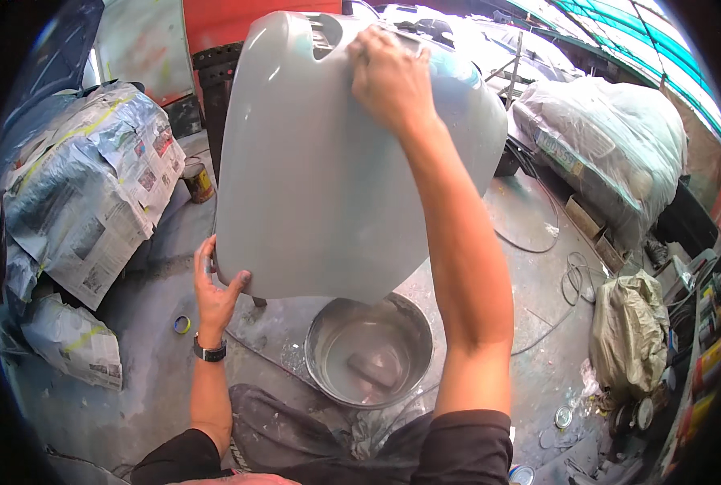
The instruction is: The person sands a light gray automotive body part using a sanding block, dipping the block into a bucket of water and wiping the surface with their hands.
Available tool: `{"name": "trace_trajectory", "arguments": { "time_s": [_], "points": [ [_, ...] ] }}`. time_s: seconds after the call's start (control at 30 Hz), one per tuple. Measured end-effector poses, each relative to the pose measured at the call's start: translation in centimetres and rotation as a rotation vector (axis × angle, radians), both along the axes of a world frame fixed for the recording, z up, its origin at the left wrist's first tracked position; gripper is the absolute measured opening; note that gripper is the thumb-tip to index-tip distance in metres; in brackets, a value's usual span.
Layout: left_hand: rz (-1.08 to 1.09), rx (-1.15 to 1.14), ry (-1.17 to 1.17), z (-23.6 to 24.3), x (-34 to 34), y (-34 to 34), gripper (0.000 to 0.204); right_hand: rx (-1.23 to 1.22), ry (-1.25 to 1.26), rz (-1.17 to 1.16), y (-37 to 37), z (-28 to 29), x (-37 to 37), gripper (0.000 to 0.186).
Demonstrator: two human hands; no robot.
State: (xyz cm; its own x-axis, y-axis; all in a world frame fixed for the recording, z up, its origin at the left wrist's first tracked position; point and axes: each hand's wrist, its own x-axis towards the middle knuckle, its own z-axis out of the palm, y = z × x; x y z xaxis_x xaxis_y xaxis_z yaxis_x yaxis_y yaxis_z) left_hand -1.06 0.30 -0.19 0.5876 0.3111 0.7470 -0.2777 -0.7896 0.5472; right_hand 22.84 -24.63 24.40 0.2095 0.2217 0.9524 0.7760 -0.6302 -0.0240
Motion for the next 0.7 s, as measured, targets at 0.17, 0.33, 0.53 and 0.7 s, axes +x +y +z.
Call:
{"name": "trace_trajectory", "arguments": {
  "time_s": [0.17,0.33,0.53,0.7],
  "points": [
    [-0.013,-0.036,0.004,0.1,-0.5,0.3,0.083,-0.103,-0.018,0.21,-0.9,-0.3,-1.4,0.032],
    [-0.018,-0.041,0.008,0.3,0.0,-0.3,0.085,-0.037,0.016,0.074,1.0,1.0,0.3,0.036],
    [-0.025,-0.038,0.011,-0.1,-0.1,0.2,0.086,-0.052,-0.105,0.171,0.1,-5.1,-3.9,0.036],
    [-0.063,-0.172,-0.008,0.7,0.3,-1.2,0.084,-0.095,0.046,0.106,0.9,1.1,-1.0,0.038]
  ]
}}
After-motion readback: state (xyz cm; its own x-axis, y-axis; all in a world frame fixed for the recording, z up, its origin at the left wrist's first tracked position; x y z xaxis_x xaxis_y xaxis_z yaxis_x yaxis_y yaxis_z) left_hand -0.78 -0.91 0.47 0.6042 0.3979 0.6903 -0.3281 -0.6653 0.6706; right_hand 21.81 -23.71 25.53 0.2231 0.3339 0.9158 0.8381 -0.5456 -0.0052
